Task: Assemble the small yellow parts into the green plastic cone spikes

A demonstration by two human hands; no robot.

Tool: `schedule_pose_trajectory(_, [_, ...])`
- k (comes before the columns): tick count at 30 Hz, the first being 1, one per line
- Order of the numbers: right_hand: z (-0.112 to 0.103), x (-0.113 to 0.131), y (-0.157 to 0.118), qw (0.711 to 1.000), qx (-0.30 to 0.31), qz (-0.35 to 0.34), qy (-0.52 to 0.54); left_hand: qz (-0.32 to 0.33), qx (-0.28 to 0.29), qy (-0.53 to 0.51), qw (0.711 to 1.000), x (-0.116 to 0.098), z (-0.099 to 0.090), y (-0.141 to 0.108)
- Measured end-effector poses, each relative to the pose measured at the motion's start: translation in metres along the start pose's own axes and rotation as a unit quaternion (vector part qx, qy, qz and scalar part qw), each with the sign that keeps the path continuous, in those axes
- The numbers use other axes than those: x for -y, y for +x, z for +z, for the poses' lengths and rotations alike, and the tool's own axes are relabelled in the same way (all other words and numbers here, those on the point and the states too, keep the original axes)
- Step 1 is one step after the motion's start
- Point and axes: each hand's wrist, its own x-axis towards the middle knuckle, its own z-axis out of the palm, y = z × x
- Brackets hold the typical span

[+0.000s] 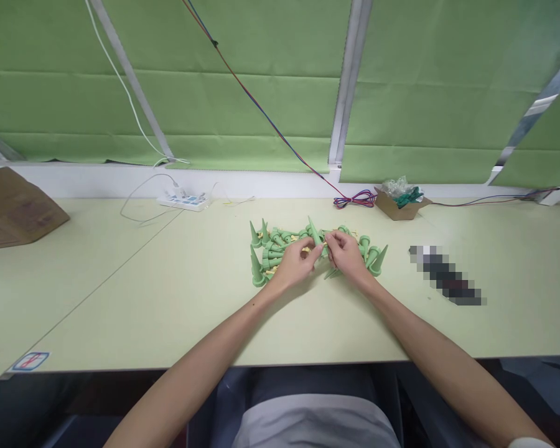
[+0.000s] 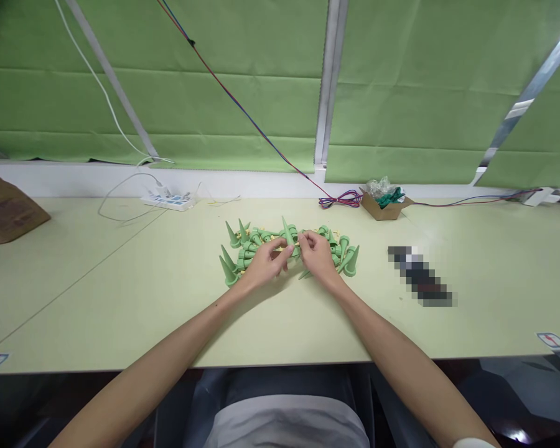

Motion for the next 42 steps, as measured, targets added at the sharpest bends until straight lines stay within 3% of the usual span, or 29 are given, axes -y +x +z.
schedule_pose_trajectory(8, [-0.001, -0.013, 0.006, 1.000, -0.006, -0.014, -0.024, 0.057, -0.029, 0.085, 0.994, 0.011, 0.003, 0.002])
schedule_pose_trajectory(17, [0.001, -0.008, 0.002, 0.998, -0.002, -0.015, -0.061, 0.088, -0.032, 0.105, 0.990, 0.013, 0.002, 0.002])
schedule_pose_trajectory(23, [0.002, -0.009, 0.000, 0.996, -0.018, -0.047, -0.076, 0.012, -0.086, 0.085, 0.993, 0.010, 0.001, 0.003])
schedule_pose_trajectory(30, [0.001, -0.008, 0.000, 0.997, -0.038, -0.058, -0.023, -0.096, 0.000, -0.075, 0.993, 0.014, 0.005, 0.008])
schedule_pose_trajectory(35, [0.002, -0.007, 0.000, 0.998, -0.024, -0.056, -0.004, -0.154, -0.025, -0.238, 0.959, 0.007, 0.002, 0.010])
schedule_pose_trajectory(42, [0.002, -0.002, -0.002, 0.998, 0.006, -0.057, 0.016, -0.183, 0.027, -0.280, 0.942, 0.001, 0.000, 0.008])
